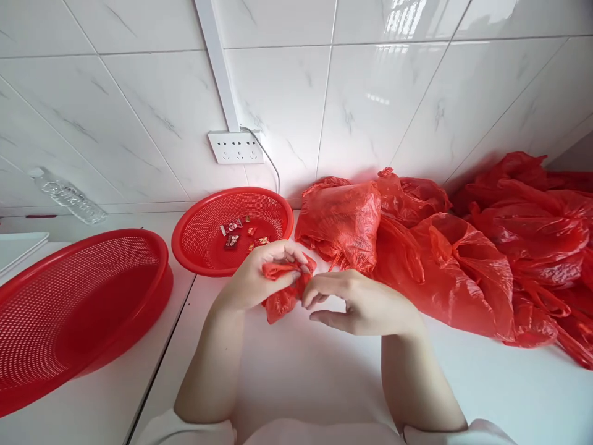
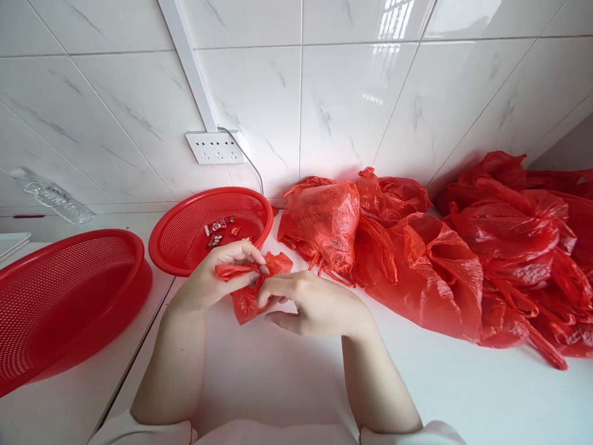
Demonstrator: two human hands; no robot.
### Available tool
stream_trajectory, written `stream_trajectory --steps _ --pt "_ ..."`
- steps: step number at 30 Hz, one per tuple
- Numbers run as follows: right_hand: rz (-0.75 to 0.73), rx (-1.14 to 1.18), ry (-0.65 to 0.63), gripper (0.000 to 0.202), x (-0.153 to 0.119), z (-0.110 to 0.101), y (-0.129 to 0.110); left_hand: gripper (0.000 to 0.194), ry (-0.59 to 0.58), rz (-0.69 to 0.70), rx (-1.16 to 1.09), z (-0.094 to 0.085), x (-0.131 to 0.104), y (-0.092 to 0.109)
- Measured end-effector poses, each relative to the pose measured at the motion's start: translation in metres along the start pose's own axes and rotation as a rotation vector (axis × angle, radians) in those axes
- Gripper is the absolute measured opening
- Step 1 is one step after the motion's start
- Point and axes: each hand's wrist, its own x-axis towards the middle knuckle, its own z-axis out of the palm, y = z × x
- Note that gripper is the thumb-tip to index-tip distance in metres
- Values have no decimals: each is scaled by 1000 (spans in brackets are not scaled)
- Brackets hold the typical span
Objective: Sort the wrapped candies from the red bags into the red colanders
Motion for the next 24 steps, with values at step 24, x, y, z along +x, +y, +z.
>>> stream_trajectory --steps 24 --pt "126 109 556 18 23 8 34 16 388 561 618 -2 1 -14"
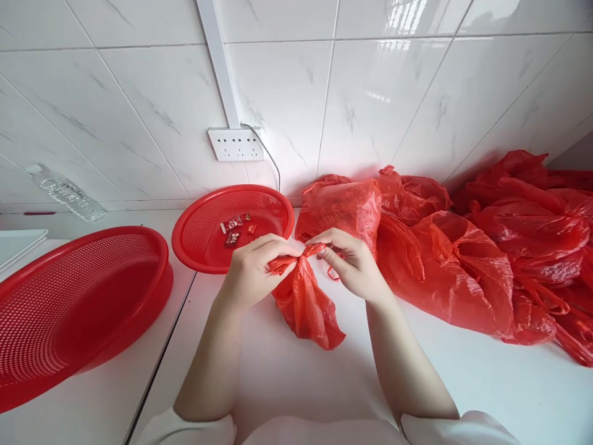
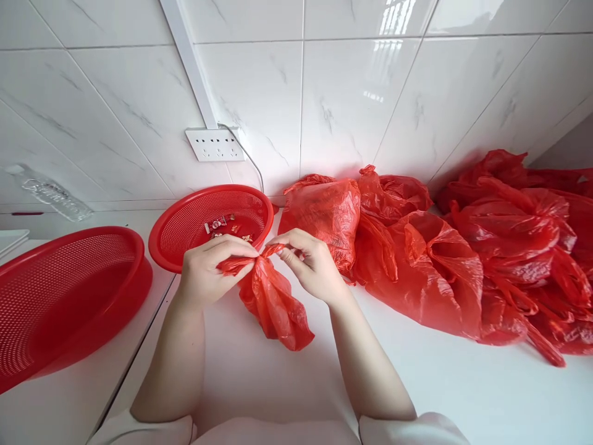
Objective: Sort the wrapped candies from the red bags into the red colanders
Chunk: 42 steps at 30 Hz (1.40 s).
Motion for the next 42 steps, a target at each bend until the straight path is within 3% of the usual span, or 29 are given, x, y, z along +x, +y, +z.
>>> stream_trajectory --steps 3,5,10,16,20,24,27,31,34,36,38,42 --pt "-26 -105 240 19 -1 -2 -2 3 -57 -132 63 -6 -1 -1" --pt "-14 -190 361 19 -2 -3 -1 18 -55 -201 128 -9 -1 0" --pt "115 -202 365 22 -1 -11 3 47 -114 -372 6 -15 2 1" --pt "227 -69 480 22 -2 -39 14 42 -46 -668 -289 -31 0 -9" --pt "244 43 618 17 -9 -67 23 40 -5 -790 -320 -47 -3 -15" --pt "226 41 713 16 -13 -80 23 39 -122 -814 -276 -54 -2 -15" --pt "174 -53 608 17 -17 -85 18 36 -349 -811 -198 -52 -1 -13" --pt "260 -203 166 26 -28 -90 5 33 -641 -877 -43 -42 -2 -15" --pt "260 -382 -139 33 -33 -80 -7 32 -735 -896 42 -33 -2 -18" --pt "221 -539 -231 40 -31 -60 -14 33 -734 -898 113 -30 -2 -19" --pt "221 -704 -198 53 -26 -31 -13 37 -724 -900 172 -30 -2 -19" --pt "287 -865 -216 78 -20 35 13 41 -709 -886 210 -37 -3 -18"
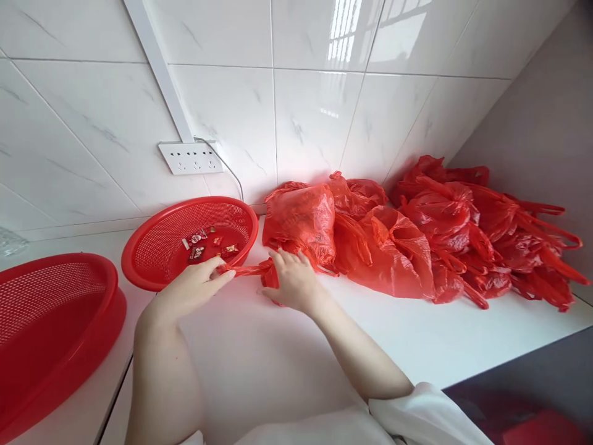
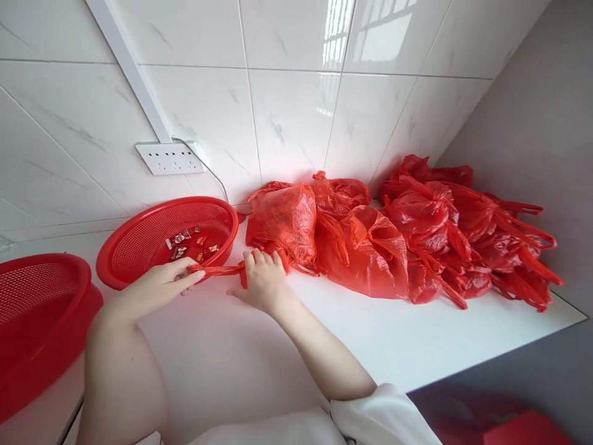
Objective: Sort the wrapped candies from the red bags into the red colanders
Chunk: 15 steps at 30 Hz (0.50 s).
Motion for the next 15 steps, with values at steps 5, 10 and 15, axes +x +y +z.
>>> stream_trajectory --steps 5,10,15 --pt "37 -4 -170 43 -6 29 14 41 28 20 -29 -2 -2 -5" --pt "-37 219 -115 29 -31 -39 69 42 13 -26 -27 -2 0 -7" --pt "331 167 321 33 -46 -155 148 46 -16 -25 -28 -1 2 -8"
